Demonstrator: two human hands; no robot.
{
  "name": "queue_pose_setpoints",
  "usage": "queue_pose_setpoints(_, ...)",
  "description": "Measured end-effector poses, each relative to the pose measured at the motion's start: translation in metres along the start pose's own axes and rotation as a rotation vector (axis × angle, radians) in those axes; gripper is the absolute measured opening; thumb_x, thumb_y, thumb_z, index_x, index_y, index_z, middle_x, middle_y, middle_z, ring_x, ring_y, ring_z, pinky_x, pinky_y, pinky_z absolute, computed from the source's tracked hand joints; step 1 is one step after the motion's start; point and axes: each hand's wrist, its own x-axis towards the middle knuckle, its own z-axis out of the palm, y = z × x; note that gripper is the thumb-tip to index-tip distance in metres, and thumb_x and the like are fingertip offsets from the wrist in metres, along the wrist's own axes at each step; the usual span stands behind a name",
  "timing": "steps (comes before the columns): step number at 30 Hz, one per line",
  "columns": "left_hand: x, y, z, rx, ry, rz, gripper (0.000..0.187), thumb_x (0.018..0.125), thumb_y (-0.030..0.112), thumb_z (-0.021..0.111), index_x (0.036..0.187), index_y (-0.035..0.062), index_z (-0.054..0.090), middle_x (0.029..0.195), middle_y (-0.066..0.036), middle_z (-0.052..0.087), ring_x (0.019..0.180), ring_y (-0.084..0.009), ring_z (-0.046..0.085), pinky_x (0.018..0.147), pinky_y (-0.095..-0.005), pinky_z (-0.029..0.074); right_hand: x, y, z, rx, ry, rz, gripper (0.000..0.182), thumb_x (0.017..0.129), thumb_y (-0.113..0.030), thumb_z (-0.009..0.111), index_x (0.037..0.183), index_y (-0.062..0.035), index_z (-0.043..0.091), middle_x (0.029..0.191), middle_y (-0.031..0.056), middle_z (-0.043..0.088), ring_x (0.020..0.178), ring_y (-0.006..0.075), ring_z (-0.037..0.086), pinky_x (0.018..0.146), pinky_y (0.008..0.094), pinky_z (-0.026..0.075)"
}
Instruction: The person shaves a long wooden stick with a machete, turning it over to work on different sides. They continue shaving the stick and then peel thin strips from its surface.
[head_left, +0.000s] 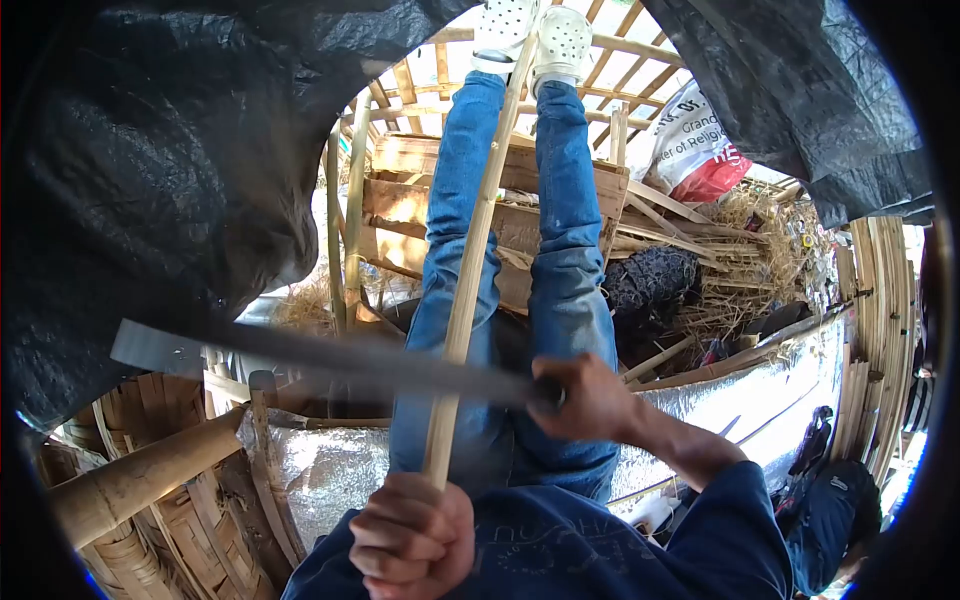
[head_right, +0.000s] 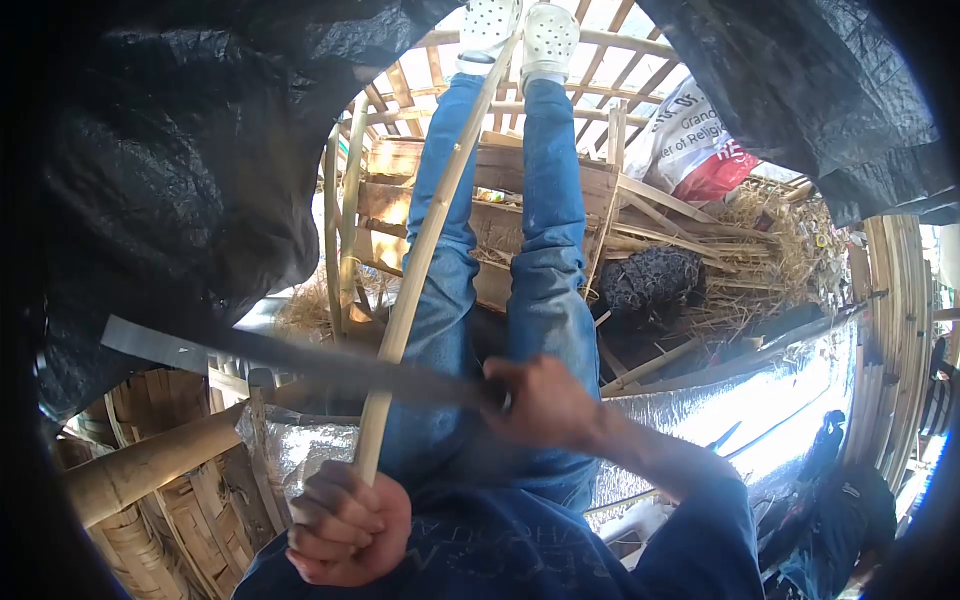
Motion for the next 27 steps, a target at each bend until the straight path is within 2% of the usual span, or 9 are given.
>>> queue_pose_setpoints(2, 0.003, 0.005, -0.002, 0.012, 0.024, -0.016, 0.046, 0.096, 0.027, 0.031, 0.052, 0.0143, 0.034, 0.038, 0.002, 0.035, 0.029, -0.0064, 0.032, 0.033, -0.0189, 0.030, -0.008, 0.000, 0.008, -0.101, 0.050, -0.177, 0.012, 0.071, -0.014, 0.064, 0.075, -0.0045, 0.058, 0.058, 0.0127, 0.059, 0.054, 0.0292, 0.063, 0.051, 0.0373, 0.048)
queue_pose_setpoints(7, 0.000, 0.004, 0.002, 0.004, 0.019, -0.069, 0.047, 0.096, 0.028, 0.031, 0.051, 0.0146, 0.033, 0.038, 0.002, 0.035, 0.029, -0.0069, 0.032, 0.034, -0.0195, 0.030, 0.087, 0.023, -0.025, -0.151, 0.217, 0.163, 0.022, 0.075, -0.019, 0.061, 0.089, -0.0035, 0.066, 0.072, 0.0220, 0.064, 0.069, 0.0402, 0.063, 0.065, 0.0447, 0.052)
queue_pose_setpoints(9, 0.000, -0.004, 0.008, 0.082, -0.099, -0.034, 0.047, 0.096, 0.028, 0.032, 0.051, 0.0147, 0.033, 0.038, 0.003, 0.036, 0.029, -0.0066, 0.032, 0.034, -0.0195, 0.030, 0.133, 0.067, -0.044, -0.294, 0.267, 0.168, 0.020, 0.076, -0.015, 0.061, 0.090, -0.0008, 0.064, 0.071, 0.0183, 0.065, 0.066, 0.0320, 0.065, 0.065, 0.0396, 0.053)
queue_pose_setpoints(12, -0.002, -0.005, -0.003, 0.018, -0.037, 0.041, 0.047, 0.095, 0.027, 0.033, 0.050, 0.0150, 0.033, 0.038, 0.003, 0.037, 0.029, -0.0061, 0.034, 0.033, -0.0195, 0.030, 0.134, 0.070, -0.056, -0.400, 0.419, -0.031, 0.022, 0.076, -0.019, 0.058, 0.088, -0.0009, 0.065, 0.070, 0.0216, 0.064, 0.070, 0.0379, 0.065, 0.065, 0.0445, 0.052)
queue_pose_setpoints(15, -0.001, -0.003, -0.008, -0.007, -0.062, 0.010, 0.045, 0.094, 0.026, 0.034, 0.050, 0.0151, 0.033, 0.038, 0.004, 0.036, 0.030, -0.0058, 0.036, 0.033, -0.0198, 0.030, 0.090, 0.023, -0.055, -0.129, 0.119, 0.247, 0.022, 0.075, -0.019, 0.059, 0.090, -0.0034, 0.066, 0.074, 0.0206, 0.065, 0.072, 0.0371, 0.065, 0.069, 0.0443, 0.053)
queue_pose_setpoints(18, -0.003, 0.000, -0.007, 0.018, -0.049, -0.023, 0.046, 0.094, 0.026, 0.034, 0.050, 0.0151, 0.034, 0.039, 0.004, 0.036, 0.030, -0.0053, 0.036, 0.032, -0.0199, 0.030, 0.044, 0.021, -0.030, -0.224, 0.034, 0.056, 0.022, 0.074, -0.019, 0.060, 0.091, -0.0065, 0.067, 0.077, 0.0187, 0.066, 0.075, 0.0365, 0.065, 0.074, 0.0429, 0.053)
queue_pose_setpoints(20, -0.001, 0.001, -0.010, 0.014, -0.044, 0.036, 0.047, 0.094, 0.027, 0.033, 0.049, 0.0154, 0.033, 0.039, 0.004, 0.036, 0.030, -0.0053, 0.036, 0.032, -0.0200, 0.031, 0.036, 0.022, -0.024, -0.336, 0.056, -0.134, 0.016, 0.073, -0.019, 0.062, 0.085, -0.0085, 0.063, 0.067, 0.0140, 0.064, 0.060, 0.0325, 0.065, 0.061, 0.0400, 0.054)
queue_pose_setpoints(25, 0.008, 0.005, 0.009, 0.001, -0.052, -0.190, 0.034, 0.083, 0.015, 0.048, 0.052, 0.0101, 0.037, 0.041, 0.001, 0.037, 0.036, -0.0099, 0.035, 0.038, -0.0269, 0.030, 0.173, 0.108, -0.066, -0.456, 0.374, 0.021, 0.021, 0.078, -0.018, 0.054, 0.088, -0.0024, 0.062, 0.073, 0.0185, 0.066, 0.066, 0.0330, 0.066, 0.063, 0.0419, 0.054)
queue_pose_setpoints(27, 0.006, 0.005, -0.002, -0.046, -0.086, -0.112, 0.033, 0.083, 0.016, 0.048, 0.052, 0.0101, 0.037, 0.041, 0.001, 0.036, 0.035, -0.0100, 0.035, 0.038, -0.0270, 0.030, 0.192, 0.095, -0.103, -0.408, 0.416, 0.219, 0.023, 0.079, -0.019, 0.053, 0.091, 0.0003, 0.061, 0.073, 0.0196, 0.065, 0.064, 0.0321, 0.066, 0.061, 0.0413, 0.054)
